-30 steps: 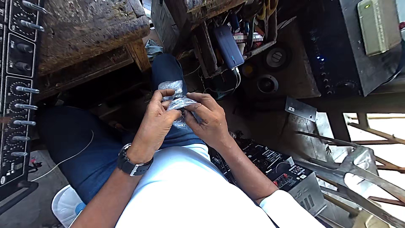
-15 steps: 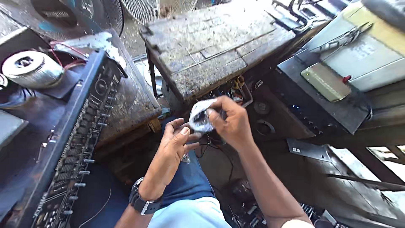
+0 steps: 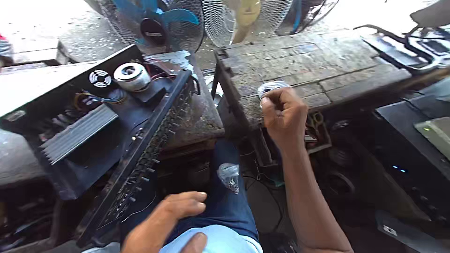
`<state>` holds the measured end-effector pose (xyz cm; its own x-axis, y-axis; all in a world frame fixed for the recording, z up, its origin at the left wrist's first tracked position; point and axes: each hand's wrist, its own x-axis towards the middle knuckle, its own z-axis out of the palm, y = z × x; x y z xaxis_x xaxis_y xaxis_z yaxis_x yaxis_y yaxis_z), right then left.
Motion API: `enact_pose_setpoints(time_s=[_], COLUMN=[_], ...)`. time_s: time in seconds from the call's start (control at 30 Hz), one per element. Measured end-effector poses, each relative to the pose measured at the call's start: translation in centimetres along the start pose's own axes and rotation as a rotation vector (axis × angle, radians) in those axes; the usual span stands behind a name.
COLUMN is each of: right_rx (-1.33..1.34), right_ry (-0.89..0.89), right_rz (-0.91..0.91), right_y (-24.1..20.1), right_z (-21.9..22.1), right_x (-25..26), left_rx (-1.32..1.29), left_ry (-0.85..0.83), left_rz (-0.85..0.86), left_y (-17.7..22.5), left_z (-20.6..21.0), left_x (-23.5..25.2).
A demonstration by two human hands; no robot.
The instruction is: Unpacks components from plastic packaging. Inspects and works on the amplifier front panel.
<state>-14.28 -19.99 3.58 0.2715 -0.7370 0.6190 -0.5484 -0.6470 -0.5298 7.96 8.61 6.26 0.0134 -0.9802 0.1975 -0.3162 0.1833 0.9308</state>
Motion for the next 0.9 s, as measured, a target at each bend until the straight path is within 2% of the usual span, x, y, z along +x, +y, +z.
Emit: enact_pose_setpoints(time_s=[0.07, 0.13, 0.17, 0.23, 0.33, 0.43, 0.57, 0.9], right_rx=[0.143, 0.217, 0.228, 0.203, 0.084, -0.008, -0.082, -0.081], right_ry=[-0.142, -0.210, -0.232, -0.253, -0.274, -0.208, -0.096, 0.042], right_rz=[0.050, 0.061, 0.057, 0.048, 0.051, 0.027, -0.014, -0.111], right_y=[-2.9, -4.8, -5.6, -6.7, -7.8, -7.9, -7.8, -7.0], right_z=[2.7, 6.0, 7.7, 10.8, 13.7, 15.7, 17.2, 18.9], right_x=[-1.7, -2.7, -3.0, -3.0, -3.1, -3.7, -4.3, -4.6], left_rx=[0.208, 0.430, 0.530, 0.612, 0.456, 0.267, 0.182, 0.167], left_ry=[0.094, 0.219, 0.254, 0.232, 0.190, 0.112, 0.037, 0.060], left_rz=[0.018, 0.022, -0.003, -0.165, -0.389, -0.454, -0.463, -0.368], left_y=[1.7, 1.7, 1.3, 0.4, -2.2, -4.6, -7.1, -8.9], left_z=[-3.8, -7.2, -8.7, -10.8, -12.3, -12.0, -11.0, -10.6], left_x=[0.4, 2.4, 3.9, 7.4, 12.4, 15.3, 16.9, 17.5])
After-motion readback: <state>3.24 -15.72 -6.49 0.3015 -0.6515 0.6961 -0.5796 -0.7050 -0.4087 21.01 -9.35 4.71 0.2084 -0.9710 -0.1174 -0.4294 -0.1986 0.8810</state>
